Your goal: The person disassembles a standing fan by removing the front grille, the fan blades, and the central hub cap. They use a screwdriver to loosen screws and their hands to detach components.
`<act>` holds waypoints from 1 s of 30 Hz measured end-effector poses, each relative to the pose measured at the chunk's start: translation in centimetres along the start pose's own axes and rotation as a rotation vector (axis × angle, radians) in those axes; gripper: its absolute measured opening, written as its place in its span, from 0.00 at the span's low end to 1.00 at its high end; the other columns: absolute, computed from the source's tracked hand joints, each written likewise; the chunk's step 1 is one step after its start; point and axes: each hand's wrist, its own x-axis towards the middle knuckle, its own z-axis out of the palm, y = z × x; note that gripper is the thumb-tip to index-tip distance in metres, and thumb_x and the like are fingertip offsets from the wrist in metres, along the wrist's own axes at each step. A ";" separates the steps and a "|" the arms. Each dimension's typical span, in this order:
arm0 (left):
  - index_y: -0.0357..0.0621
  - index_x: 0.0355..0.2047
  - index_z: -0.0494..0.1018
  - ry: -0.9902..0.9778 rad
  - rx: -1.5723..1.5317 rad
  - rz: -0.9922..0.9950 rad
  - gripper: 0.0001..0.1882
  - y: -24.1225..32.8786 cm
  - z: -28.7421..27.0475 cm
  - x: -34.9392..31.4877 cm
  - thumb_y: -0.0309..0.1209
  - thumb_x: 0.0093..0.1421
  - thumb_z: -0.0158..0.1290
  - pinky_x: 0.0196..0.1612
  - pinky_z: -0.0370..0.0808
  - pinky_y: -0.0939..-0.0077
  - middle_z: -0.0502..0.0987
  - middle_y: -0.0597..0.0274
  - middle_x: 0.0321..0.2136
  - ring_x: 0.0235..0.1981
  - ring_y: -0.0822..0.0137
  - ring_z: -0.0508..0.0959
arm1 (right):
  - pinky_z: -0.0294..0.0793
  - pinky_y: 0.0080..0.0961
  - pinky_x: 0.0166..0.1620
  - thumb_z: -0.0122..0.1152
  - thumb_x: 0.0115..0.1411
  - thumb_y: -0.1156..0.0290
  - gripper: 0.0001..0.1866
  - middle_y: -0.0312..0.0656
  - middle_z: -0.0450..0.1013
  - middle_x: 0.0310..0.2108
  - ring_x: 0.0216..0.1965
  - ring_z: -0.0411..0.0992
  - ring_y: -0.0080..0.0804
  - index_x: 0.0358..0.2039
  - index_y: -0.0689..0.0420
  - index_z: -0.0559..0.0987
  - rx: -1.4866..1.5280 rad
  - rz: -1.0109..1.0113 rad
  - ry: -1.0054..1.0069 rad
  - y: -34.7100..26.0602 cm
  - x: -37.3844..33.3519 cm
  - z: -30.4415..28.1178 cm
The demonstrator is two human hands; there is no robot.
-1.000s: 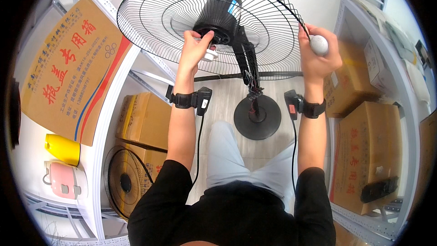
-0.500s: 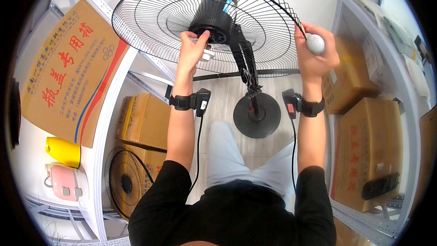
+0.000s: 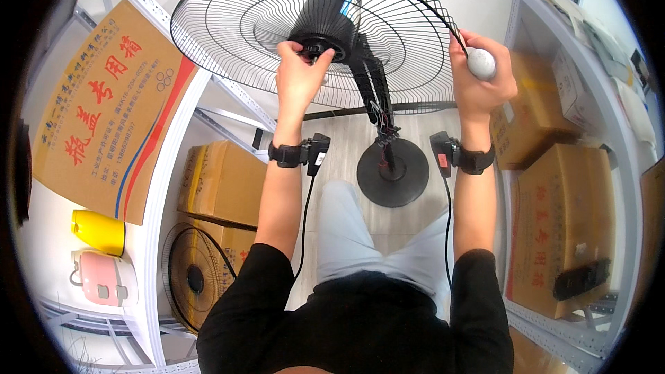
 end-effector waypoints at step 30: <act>0.33 0.47 0.65 -0.233 -0.694 -0.214 0.24 -5.2 -0.3 1.0 0.44 0.67 0.55 0.31 0.76 0.76 0.78 0.52 0.33 0.30 0.67 0.80 | 0.73 0.30 0.38 0.74 0.55 0.63 0.19 0.44 0.75 0.30 0.32 0.73 0.36 0.37 0.62 0.76 0.254 0.149 -0.221 -9.6 -5.0 -6.1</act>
